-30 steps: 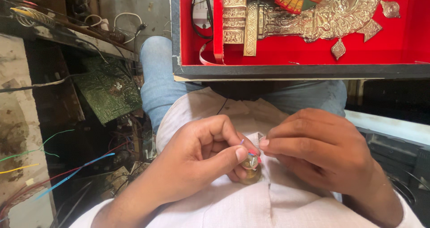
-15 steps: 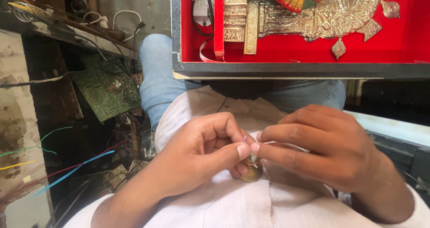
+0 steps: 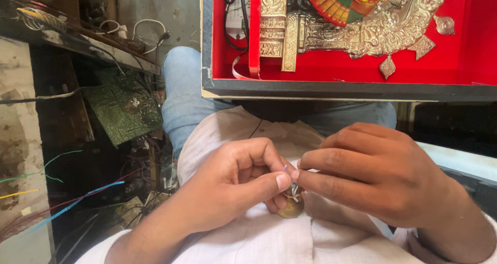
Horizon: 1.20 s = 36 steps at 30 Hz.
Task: The person strips a blue wire with pliers, twists the exposed strands, and connects the wire to a small brass-colored component. They then wrap the connection with black electrical tape and place the component into a red-lined box containing a decorative figurine.
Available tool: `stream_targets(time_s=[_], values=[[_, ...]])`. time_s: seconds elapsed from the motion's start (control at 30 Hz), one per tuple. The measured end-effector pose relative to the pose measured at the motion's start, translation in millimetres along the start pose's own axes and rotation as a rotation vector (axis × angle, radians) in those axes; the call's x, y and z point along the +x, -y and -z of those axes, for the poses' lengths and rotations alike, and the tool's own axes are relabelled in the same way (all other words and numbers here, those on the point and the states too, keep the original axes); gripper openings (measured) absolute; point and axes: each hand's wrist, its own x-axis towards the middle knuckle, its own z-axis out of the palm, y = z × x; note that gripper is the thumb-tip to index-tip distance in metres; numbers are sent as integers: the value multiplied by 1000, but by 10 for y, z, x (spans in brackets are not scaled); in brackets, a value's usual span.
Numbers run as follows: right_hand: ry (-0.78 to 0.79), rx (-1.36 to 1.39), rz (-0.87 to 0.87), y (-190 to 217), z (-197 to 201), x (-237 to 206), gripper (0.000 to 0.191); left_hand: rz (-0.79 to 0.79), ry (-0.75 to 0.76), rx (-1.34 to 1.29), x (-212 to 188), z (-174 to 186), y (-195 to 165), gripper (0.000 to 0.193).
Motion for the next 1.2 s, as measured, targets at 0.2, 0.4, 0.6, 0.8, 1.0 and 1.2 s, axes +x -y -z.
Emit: stream_targets(time_s=[0.2,0.4,0.6,0.8,1.0,1.2], values=[[42,-31,-3,-5,5,-1,29,5,-5,5,20,-1,18,13],[84,-53,-9,2,-28,-12,30,11,-15,37,19,4,33,12],[22,-6,-2,36,-88,-6,38,-1,-44,40,31,-103,-44,12],[-102,47,-68,100,-155,-7,33,-162,-206,627,-79,-269,-204,19],[-267,-24,-135,162,-200,-19,22,-565,-222,889,-70,-297,-243,28],[-374,-230,-170,244,-184,-18,24,-842,-196,1314,-52,-370,-352,23]])
